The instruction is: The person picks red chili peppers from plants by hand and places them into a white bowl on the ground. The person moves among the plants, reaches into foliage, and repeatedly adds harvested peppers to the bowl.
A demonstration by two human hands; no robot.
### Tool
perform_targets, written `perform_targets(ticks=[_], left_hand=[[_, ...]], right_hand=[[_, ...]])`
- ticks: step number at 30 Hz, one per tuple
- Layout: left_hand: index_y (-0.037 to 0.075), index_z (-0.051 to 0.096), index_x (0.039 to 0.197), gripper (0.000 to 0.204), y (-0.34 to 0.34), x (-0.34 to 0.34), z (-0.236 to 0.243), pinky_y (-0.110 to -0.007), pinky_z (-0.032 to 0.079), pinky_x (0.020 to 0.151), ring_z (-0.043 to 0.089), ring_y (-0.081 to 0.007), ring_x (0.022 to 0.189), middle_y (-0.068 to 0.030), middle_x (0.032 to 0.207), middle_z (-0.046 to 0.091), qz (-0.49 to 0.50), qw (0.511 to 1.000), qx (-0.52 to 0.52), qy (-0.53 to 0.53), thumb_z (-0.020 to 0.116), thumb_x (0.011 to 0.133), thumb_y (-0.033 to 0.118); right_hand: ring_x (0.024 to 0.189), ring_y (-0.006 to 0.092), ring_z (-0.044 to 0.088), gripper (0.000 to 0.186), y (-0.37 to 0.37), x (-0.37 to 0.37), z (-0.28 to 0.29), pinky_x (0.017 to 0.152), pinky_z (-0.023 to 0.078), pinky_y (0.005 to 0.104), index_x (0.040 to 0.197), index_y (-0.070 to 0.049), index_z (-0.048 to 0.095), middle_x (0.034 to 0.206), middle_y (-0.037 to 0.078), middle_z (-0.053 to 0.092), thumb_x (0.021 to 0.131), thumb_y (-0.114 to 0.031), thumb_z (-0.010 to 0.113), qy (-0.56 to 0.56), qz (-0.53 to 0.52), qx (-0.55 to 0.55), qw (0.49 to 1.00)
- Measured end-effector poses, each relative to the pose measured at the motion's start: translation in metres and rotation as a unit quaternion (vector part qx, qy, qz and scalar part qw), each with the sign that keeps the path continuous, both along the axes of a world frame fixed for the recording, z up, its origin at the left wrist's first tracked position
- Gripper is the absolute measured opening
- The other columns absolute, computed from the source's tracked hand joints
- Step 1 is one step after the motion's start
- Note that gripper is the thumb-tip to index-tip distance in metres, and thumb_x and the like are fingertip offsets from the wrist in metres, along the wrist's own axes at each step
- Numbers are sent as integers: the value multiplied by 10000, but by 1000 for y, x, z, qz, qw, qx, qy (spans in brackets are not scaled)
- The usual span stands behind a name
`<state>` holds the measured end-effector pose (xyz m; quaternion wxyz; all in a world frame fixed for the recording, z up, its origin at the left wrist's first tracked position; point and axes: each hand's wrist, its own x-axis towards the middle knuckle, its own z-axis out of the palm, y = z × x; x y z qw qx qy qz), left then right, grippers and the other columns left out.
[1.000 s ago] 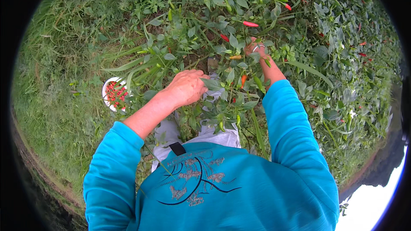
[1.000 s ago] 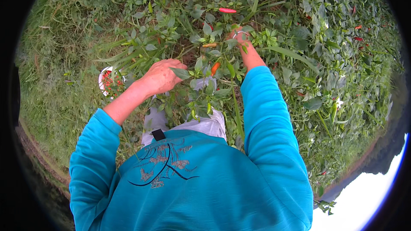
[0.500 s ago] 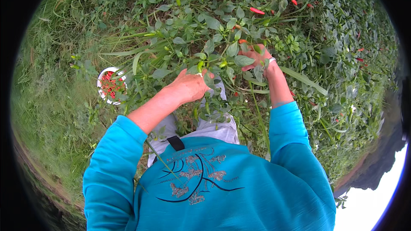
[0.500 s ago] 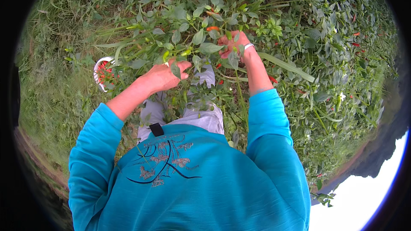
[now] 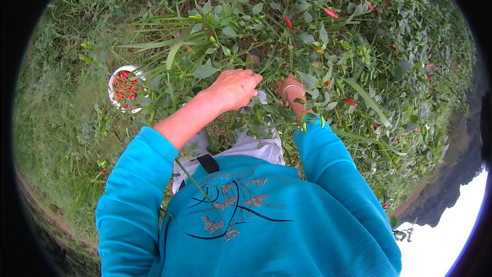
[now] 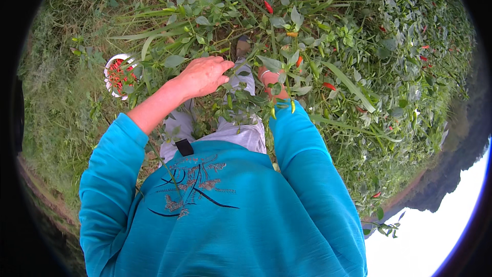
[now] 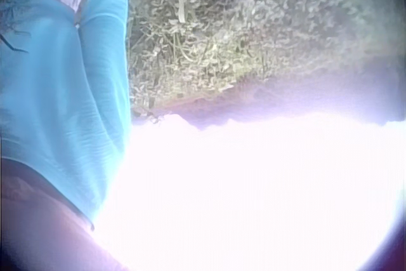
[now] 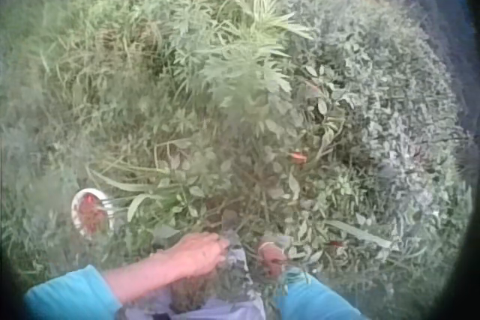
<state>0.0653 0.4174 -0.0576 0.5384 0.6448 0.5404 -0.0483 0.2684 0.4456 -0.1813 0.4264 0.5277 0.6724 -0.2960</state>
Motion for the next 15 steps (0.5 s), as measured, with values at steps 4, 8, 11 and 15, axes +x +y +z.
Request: perform_targets(ticks=[4,8,11,15], left_hand=[[50,452,1161,391,2,-1,0,-390,392,881,481,-311,1030,-160,1089,511,-3,1000,-25,8,519,810,206],[49,454,1160,391,4,-2,0,-390,396,873,486,-311,1021,-160,1068,519,-1,1000,-10,13,519,809,209],[49,461,1153,387,5,-2,-1,-393,404,859,494,-311,1004,-161,1035,527,-11,1000,-10,9,523,806,210],[53,468,1147,379,3,-2,0,-398,410,844,502,-313,984,-160,1000,533,-12,999,-27,22,525,803,202]], right_hand=[[669,241,599,279,2,12,-8,558,492,331,971,21,515,827,194,590,763,-163,496,-9,14,-6,1000],[710,242,593,311,6,26,-9,592,484,340,984,1,522,855,180,589,749,-202,515,-25,28,-34,999],[740,242,589,335,7,35,-9,618,478,347,993,-13,526,877,169,588,738,-231,529,-38,22,-30,999],[781,242,583,368,2,53,1,652,470,356,1005,-33,533,905,155,587,724,-270,547,-46,34,-35,998]])
